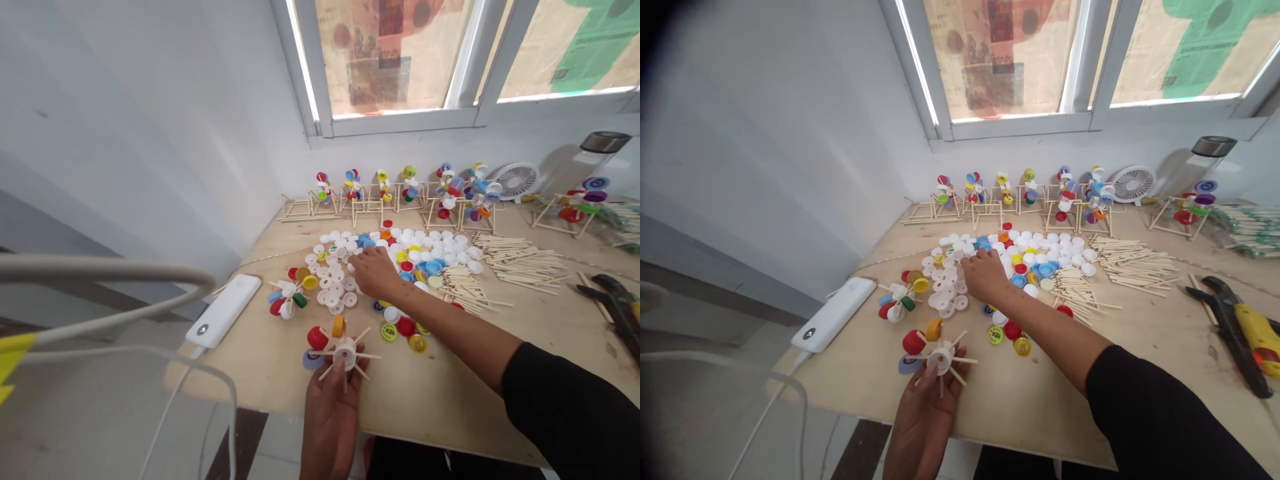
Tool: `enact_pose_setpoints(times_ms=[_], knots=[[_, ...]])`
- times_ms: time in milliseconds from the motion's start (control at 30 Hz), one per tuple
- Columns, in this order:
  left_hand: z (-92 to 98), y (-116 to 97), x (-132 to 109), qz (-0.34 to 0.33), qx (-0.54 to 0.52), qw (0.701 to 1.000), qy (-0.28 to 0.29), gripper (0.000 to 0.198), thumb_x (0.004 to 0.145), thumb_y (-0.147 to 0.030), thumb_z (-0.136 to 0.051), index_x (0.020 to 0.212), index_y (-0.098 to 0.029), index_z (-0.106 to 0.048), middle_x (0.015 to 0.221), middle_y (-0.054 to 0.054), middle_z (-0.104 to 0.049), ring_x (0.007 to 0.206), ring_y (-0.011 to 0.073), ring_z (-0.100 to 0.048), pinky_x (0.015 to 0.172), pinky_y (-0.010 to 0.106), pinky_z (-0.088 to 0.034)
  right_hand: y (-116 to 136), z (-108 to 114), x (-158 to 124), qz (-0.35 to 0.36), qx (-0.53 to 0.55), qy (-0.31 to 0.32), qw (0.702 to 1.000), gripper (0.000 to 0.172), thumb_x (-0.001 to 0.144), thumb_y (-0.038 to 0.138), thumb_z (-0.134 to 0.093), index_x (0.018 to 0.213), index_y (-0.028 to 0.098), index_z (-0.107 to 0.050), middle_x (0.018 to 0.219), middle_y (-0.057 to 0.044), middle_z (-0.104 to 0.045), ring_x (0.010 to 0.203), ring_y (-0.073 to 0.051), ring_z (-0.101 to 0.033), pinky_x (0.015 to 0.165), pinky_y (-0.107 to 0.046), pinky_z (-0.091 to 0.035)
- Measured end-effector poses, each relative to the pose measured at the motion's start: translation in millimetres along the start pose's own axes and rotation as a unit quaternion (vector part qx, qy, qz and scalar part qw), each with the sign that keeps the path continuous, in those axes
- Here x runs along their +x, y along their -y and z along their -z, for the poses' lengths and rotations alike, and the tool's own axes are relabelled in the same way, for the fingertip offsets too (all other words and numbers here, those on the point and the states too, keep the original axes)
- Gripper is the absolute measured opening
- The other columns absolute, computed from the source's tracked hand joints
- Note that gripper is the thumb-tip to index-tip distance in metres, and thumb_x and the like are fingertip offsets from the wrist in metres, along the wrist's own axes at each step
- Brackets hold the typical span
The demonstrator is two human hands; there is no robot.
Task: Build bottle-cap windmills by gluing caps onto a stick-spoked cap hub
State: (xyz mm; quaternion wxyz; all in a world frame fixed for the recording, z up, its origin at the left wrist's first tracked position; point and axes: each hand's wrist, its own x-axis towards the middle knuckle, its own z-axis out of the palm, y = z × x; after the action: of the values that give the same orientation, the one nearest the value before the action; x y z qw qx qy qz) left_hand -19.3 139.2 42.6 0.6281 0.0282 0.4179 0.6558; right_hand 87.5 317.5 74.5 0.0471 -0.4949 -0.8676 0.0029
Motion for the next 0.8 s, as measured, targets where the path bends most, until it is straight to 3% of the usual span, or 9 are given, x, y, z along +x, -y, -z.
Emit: enact_pose_setpoints(times_ms=[300, 633, 800], knots=[[-2.5, -1.0, -1.4, 0.007, 0.002, 1.000, 0.003, 0.030, 0.056, -0.027, -0.084, 0.081, -0.014, -0.073, 0.095, 0.011, -0.072, 0.095, 0.0239, -0.067, 0.087, 0.032, -0.054, 10.7, 6.4, -1.1, 0.027, 0.029, 0.011, 0.999, 0.037, 0.083, 0.013, -0.042, 0.117, 0.017, -0.056, 0.111, -0.011, -0.065, 0.110, -0.026, -0.046, 0.086, -0.039, -0.026], [-1.0, -1.1, 0.4, 0.020, -0.007, 1.000, -0.006, 0.030, 0.056, -0.026, -0.084, 0.080, -0.013, -0.072, 0.091, 0.010, -0.072, 0.094, 0.0231, -0.067, 0.084, 0.030, -0.054, 17.7, 7.4, 31.7, 0.043, 0.048, 0.015, 0.998, 0.045, 0.081, 0.009, -0.042, 0.124, 0.018, -0.050, 0.111, -0.010, -0.065, 0.108, -0.025, -0.049, 0.087, -0.039, -0.028], [1.2, 3.0, 1.6, 0.010, -0.009, 1.000, -0.009, 0.030, 0.057, -0.026, -0.084, 0.080, -0.013, -0.071, 0.090, 0.010, -0.073, 0.091, 0.0223, -0.068, 0.082, 0.030, -0.055, 23.6, 7.7, 54.6, 0.074, 0.045, 0.013, 0.996, 0.057, 0.081, 0.010, -0.045, 0.136, 0.022, -0.039, 0.119, -0.010, -0.061, 0.114, -0.024, -0.047, 0.090, -0.037, -0.028]])
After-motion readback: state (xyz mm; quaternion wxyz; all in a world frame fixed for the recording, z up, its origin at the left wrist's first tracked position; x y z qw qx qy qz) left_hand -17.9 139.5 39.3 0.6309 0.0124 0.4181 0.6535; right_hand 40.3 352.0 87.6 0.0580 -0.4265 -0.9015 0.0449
